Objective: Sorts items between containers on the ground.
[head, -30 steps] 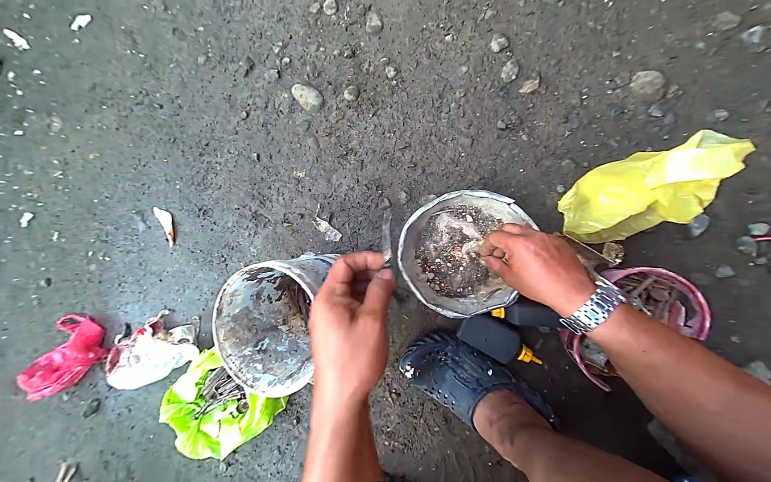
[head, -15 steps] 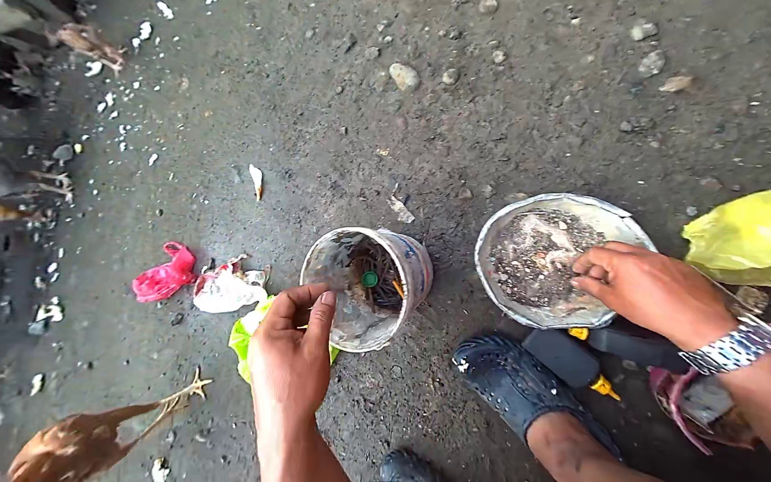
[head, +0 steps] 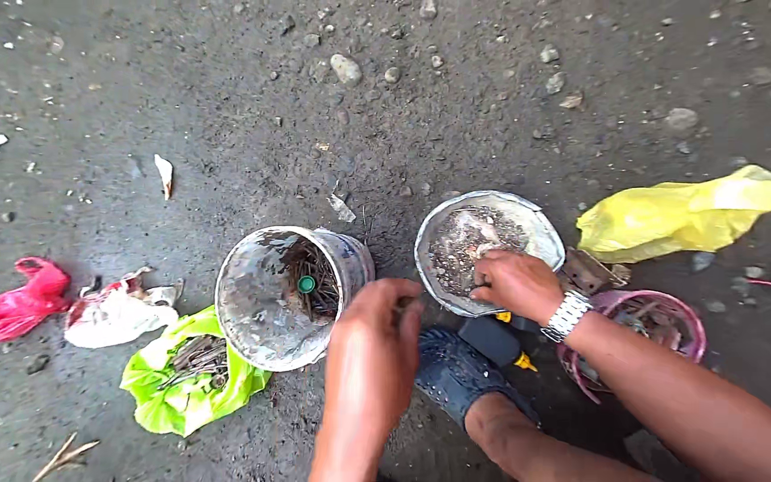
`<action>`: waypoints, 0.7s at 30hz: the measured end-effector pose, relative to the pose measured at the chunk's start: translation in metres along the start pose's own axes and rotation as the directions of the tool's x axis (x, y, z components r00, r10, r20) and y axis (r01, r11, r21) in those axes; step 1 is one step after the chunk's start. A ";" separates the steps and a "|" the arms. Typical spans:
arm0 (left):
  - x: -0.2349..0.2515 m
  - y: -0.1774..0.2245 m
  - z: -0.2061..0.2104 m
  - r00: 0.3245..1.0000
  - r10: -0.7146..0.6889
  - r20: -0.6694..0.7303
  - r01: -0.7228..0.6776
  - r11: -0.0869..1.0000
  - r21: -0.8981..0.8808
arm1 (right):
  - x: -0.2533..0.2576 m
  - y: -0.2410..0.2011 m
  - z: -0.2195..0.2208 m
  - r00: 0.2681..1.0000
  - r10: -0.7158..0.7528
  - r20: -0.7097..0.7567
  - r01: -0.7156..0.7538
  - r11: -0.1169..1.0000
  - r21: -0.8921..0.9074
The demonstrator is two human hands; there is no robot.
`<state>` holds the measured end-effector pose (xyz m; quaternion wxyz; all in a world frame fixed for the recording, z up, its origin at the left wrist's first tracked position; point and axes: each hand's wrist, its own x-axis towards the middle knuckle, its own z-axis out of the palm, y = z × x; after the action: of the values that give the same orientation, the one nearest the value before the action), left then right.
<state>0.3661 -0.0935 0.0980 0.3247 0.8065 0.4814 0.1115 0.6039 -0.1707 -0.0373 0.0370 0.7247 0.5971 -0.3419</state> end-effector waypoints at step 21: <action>0.060 -0.007 0.111 0.940 -0.154 0.304 0.067 0.958 0.279 | -0.050 0.026 -0.027 0.952 0.244 -0.184 -0.018 0.644 0.765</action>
<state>0.4461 -0.0867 0.0008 0.2946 0.8212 0.4771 -0.1058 0.6368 -0.2074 0.0010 -0.3242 0.7553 0.3453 -0.4530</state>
